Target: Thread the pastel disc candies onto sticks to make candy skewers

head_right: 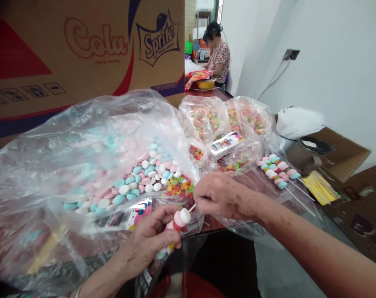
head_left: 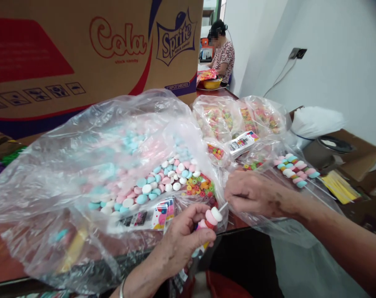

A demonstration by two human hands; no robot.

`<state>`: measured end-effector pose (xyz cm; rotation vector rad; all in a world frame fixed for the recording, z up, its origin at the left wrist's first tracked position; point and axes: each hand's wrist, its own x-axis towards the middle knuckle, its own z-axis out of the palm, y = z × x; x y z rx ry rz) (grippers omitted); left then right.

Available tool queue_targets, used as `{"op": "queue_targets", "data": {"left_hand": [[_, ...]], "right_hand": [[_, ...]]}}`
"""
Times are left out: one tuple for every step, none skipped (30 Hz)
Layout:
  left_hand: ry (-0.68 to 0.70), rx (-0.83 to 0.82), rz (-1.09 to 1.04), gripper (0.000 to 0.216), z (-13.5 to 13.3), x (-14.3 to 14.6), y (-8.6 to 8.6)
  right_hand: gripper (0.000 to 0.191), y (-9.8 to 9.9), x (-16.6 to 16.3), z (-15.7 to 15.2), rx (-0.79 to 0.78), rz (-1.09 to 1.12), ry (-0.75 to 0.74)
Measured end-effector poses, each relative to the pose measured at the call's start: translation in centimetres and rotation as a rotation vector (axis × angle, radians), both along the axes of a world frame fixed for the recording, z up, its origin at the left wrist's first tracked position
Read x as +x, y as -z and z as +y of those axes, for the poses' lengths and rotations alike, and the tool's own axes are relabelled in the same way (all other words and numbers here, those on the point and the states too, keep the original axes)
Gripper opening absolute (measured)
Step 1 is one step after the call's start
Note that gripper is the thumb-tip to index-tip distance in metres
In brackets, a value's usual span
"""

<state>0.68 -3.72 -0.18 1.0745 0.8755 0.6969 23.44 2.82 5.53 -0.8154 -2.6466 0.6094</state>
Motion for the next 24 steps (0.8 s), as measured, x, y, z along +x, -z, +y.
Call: {"op": "queue_targets", "data": {"left_hand": [[-0.022, -0.034, -0.031, 0.032, -0.2, 0.4, 0.2], [-0.046, -0.067, -0.062, 0.037, -0.5, 0.6, 0.3], [-0.064, -0.093, -0.087, 0.043, -0.7, 0.7, 0.4], [-0.076, -0.108, -0.103, 0.049, -1.0, 0.7, 0.3], [-0.076, -0.115, -0.103, 0.053, -1.2, 0.5, 0.1], [-0.06, -0.116, -0.088, 0.053, -1.5, 0.1, -0.3], [-0.032, -0.108, -0.058, 0.05, -1.8, -0.3, -0.8], [0.003, -0.108, -0.013, 0.044, -2.1, -0.9, -1.4], [0.047, -0.12, 0.021, 0.041, -2.3, -1.4, -2.0], [0.088, -0.148, 0.056, 0.039, -2.6, -1.8, -2.6], [0.133, -0.193, 0.093, 0.038, -2.8, -2.2, -3.0], [0.163, -0.232, 0.13, 0.038, -3.0, -2.4, -3.2], [0.185, -0.268, 0.166, 0.039, -3.2, -2.6, -3.3], [0.201, -0.285, 0.194, 0.039, -3.2, -2.8, -3.1], [0.2, -0.272, 0.212, 0.039, -3.2, -2.9, -2.8], [0.191, -0.237, 0.217, 0.038, -3.1, -3.0, -2.5], [0.182, -0.203, 0.208, 0.038, -3.0, -3.1, -2.1], [0.184, -0.182, 0.194, 0.038, -2.7, -3.2, -1.8], [0.191, -0.177, 0.181, 0.039, -2.5, -3.4, -1.5], [0.199, -0.191, 0.17, 0.04, -2.2, -3.5, -1.3], [0.216, -0.222, 0.159, 0.043, -2.0, -3.6, -1.1], [0.232, -0.255, 0.149, 0.045, -1.7, -3.7, -1.1], [0.241, -0.278, 0.141, 0.047, -1.5, -3.7, -1.0], [0.241, -0.286, 0.132, 0.047, -1.3, -3.7, -1.0]], "right_hand": [[0.022, 0.3, -0.2, 0.0, -0.005, 0.007, -0.013], [0.022, 0.5, -0.3, -0.1, -0.015, 0.016, -0.024], [0.022, 0.7, -0.4, -0.1, -0.03, 0.026, -0.03], [0.022, 0.7, -0.3, -0.1, -0.052, 0.036, -0.031], [0.021, 0.7, -0.2, -0.1, -0.075, 0.047, -0.033], [0.021, 0.6, 0.0, -0.1, -0.095, 0.059, -0.035], [0.021, 0.6, 0.2, -0.1, -0.107, 0.073, -0.036], [0.021, 0.5, 0.3, -0.1, -0.113, 0.088, -0.035], [0.02, 0.5, 0.5, -0.2, -0.114, 0.102, -0.034], [0.02, 0.6, 0.5, -0.2, -0.113, 0.115, -0.035], [0.021, 0.7, 0.6, -0.3, -0.111, 0.125, -0.034], [0.021, 0.8, 0.6, -0.3, -0.109, 0.132, -0.033], [0.021, 0.9, 0.6, -0.4, -0.106, 0.139, -0.033], [0.021, 0.9, 0.5, -0.4, -0.099, 0.145, -0.033], [0.021, 0.9, 0.5, -0.4, -0.085, 0.145, -0.031], [0.021, 0.8, 0.4, -0.4, -0.066, 0.138, -0.029], [0.021, 0.6, 0.4, -0.4, -0.047, 0.127, -0.031], [0.021, 0.4, 0.4, -0.3, -0.028, 0.117, -0.037], [0.022, 0.2, 0.5, -0.2, -0.012, 0.108, -0.048], [0.022, 0.1, 0.5, -0.1, -0.001, 0.101, -0.066], [0.022, 0.0, 0.4, 0.0, 0.006, 0.096, -0.088], [0.022, 0.0, 0.4, 0.1, 0.015, 0.097, -0.114], [0.022, 0.0, 0.3, 0.2, 0.028, 0.1, -0.138], [0.022, 0.1, 0.1, 0.3, 0.047, 0.11, -0.161]]}}
